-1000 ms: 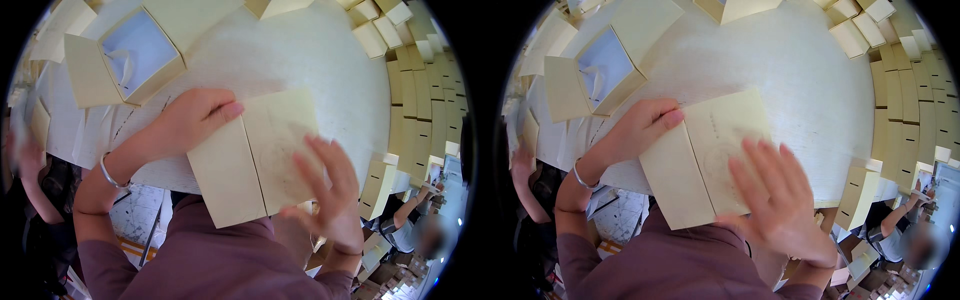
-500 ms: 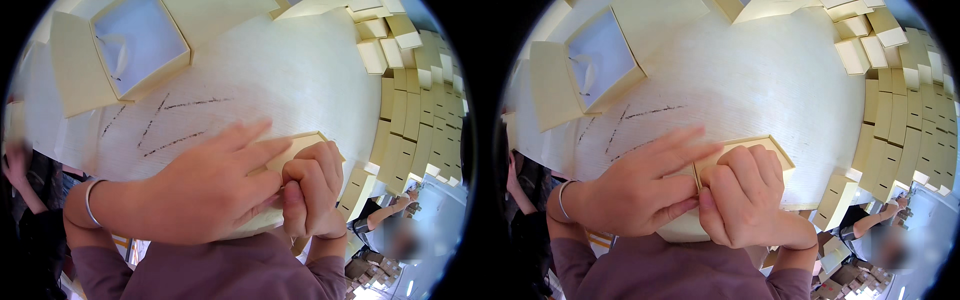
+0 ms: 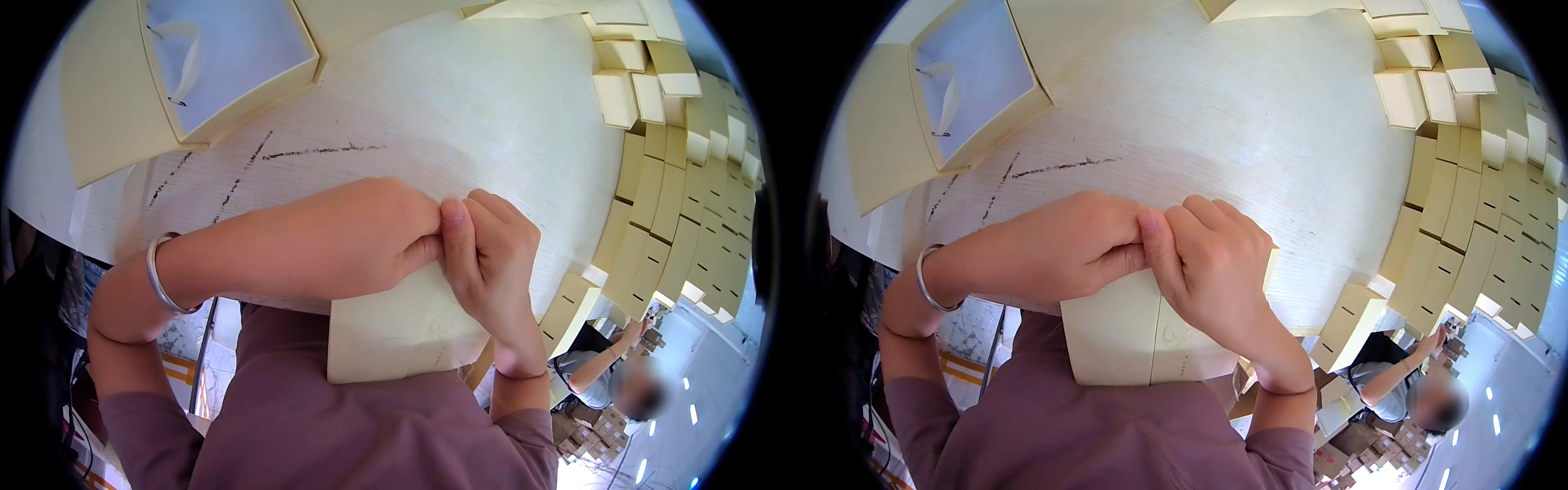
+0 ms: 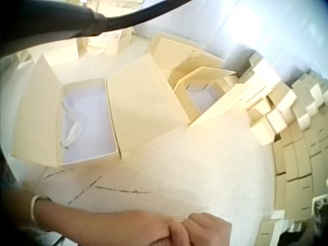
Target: The person repeatedly opens small cardboard boxes, places a white ribbon inside each one, and closes the flaps. The process is performed one box at a time on a table with many similar boxes nearby.
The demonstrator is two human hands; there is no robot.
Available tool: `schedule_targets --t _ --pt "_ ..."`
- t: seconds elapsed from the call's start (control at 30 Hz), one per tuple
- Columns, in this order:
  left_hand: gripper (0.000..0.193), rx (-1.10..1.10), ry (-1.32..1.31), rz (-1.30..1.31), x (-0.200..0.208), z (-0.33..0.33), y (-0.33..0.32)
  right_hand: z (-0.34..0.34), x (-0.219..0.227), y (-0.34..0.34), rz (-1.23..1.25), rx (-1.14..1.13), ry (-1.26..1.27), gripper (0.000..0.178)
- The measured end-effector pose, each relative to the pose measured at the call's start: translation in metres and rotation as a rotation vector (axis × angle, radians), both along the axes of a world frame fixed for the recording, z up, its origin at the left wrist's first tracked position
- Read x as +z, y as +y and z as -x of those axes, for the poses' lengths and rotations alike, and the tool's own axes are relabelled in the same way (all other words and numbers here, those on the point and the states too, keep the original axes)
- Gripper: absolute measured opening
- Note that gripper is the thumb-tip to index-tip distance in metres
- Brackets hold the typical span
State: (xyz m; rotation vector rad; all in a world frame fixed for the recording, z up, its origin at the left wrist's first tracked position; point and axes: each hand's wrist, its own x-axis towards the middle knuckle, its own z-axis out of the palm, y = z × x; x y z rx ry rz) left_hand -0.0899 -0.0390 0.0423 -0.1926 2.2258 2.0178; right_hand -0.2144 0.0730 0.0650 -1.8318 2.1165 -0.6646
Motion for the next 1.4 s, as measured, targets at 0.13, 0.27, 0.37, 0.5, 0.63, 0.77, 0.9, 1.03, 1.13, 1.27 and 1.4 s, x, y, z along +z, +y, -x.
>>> schedule_targets --t 0.13,0.27,0.37,0.5,0.63,0.77,0.9,1.03,1.13,1.27,1.4 --pt "0.021 0.034 0.030 -0.061 -0.009 0.003 -0.001 0.003 -0.006 -0.001 -0.073 -0.081 -0.126 0.035" --pt "0.021 0.003 0.001 -0.065 -0.013 0.005 -0.004 0.005 -0.002 -0.001 -0.077 -0.031 0.041 0.033" --pt "0.021 0.010 0.003 -0.051 -0.015 0.006 -0.002 -0.002 0.001 0.001 0.035 0.003 0.224 0.030" --pt "0.022 0.001 0.029 0.076 -0.017 0.008 -0.001 0.001 -0.011 0.004 0.026 -0.039 0.121 0.029" --pt "0.023 -0.012 0.000 -0.012 -0.022 0.008 -0.004 0.002 0.001 0.008 -0.051 -0.055 -0.098 0.033" --pt "0.025 -0.037 -0.019 0.128 -0.011 0.013 -0.009 0.010 -0.002 0.003 -0.072 -0.133 -0.271 0.032" --pt "0.028 -0.017 0.014 0.212 -0.014 0.017 -0.021 0.029 0.011 0.001 0.040 -0.164 -0.593 0.028" --pt "0.030 -0.033 -0.023 0.240 -0.007 0.021 -0.043 0.089 0.032 0.014 0.239 0.012 -0.894 0.019" --pt "0.030 -0.007 -0.056 0.246 -0.001 0.029 -0.042 0.115 0.041 0.035 0.052 -0.034 -1.043 0.019" --pt "0.029 -0.025 -0.134 0.284 0.004 0.043 -0.041 0.132 0.035 0.064 0.044 -0.215 -1.284 0.035" --pt "0.029 0.000 -0.092 0.367 0.006 0.053 -0.046 0.154 -0.001 0.098 0.071 -0.250 -1.473 0.029"
